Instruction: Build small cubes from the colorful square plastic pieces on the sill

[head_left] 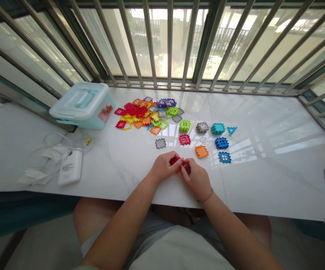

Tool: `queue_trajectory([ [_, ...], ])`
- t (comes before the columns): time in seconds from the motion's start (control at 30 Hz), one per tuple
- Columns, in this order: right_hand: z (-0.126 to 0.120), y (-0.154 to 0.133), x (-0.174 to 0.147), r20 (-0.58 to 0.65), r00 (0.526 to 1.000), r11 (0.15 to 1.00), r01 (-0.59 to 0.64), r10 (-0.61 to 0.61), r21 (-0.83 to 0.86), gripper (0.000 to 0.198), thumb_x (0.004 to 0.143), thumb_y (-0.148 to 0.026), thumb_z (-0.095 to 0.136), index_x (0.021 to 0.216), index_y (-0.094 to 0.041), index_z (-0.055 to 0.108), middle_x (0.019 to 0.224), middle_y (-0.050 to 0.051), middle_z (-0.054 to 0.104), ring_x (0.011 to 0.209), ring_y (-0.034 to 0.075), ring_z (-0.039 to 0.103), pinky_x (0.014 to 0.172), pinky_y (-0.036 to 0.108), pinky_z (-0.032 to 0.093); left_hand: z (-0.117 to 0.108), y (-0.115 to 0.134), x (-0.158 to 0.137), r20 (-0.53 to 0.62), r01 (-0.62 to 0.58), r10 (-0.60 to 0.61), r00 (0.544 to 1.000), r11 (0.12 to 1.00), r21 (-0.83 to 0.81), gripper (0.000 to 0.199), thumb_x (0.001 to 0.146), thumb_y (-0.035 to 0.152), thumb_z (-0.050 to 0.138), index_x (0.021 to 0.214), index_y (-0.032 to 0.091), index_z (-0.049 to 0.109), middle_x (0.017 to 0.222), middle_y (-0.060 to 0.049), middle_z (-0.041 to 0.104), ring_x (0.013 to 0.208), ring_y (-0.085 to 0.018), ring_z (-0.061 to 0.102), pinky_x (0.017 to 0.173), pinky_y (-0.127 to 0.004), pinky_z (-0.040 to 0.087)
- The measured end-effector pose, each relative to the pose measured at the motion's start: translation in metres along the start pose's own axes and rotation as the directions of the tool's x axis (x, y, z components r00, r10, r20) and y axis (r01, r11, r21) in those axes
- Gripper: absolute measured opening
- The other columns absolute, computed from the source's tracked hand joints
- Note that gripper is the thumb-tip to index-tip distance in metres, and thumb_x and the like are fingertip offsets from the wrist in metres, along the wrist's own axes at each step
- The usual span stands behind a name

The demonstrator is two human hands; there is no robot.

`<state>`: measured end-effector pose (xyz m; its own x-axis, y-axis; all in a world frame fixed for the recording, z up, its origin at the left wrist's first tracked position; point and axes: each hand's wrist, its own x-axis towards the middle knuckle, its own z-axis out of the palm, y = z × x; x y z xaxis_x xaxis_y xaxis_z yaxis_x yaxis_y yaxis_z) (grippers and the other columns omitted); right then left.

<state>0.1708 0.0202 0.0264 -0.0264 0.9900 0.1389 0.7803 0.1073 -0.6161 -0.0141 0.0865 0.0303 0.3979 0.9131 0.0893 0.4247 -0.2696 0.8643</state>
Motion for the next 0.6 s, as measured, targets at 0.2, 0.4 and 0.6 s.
queue_trajectory([
  [0.2, 0.000, 0.001, 0.000, -0.042, 0.999, 1.000, -0.012, 0.013, 0.019, 0.026, 0.110, -0.046, 0.051, 0.107, -0.023, 0.062, 0.077, 0.002, 0.071, 0.067, 0.020, 0.067, 0.063, 0.029, 0.041, 0.000, -0.002, 0.000, -0.025, 0.009, -0.011, 1.000, 0.997, -0.072, 0.026, 0.102, 0.045, 0.066, 0.094, 0.021, 0.069, 0.080, 0.001, 0.070, 0.069, -0.013, 0.060, 0.066, -0.025, 0.045],
  [0.4, 0.000, 0.003, -0.001, -0.097, 0.995, 0.995, -0.018, 0.027, 0.094, 0.025, 0.110, -0.047, 0.052, 0.106, -0.024, 0.059, 0.079, 0.002, 0.071, 0.067, 0.020, 0.067, 0.064, 0.030, 0.042, -0.001, -0.006, 0.000, -0.073, -0.016, 0.001, 0.997, 0.977, -0.210, 0.017, 0.095, 0.034, 0.070, 0.103, 0.020, 0.072, 0.085, -0.002, 0.072, 0.070, -0.014, 0.062, 0.066, -0.025, 0.049],
  [0.6, -0.004, 0.007, 0.000, -0.216, 0.965, 0.962, -0.094, 0.151, 0.255, 0.027, 0.109, -0.051, 0.053, 0.100, -0.026, 0.054, 0.069, -0.004, 0.060, 0.057, 0.017, 0.058, 0.059, 0.029, 0.042, 0.000, -0.012, 0.000, -0.093, -0.006, -0.015, 0.996, 0.976, -0.219, 0.016, 0.094, 0.032, 0.072, 0.105, 0.020, 0.075, 0.076, 0.001, 0.068, 0.063, -0.012, 0.057, 0.062, -0.024, 0.047],
])
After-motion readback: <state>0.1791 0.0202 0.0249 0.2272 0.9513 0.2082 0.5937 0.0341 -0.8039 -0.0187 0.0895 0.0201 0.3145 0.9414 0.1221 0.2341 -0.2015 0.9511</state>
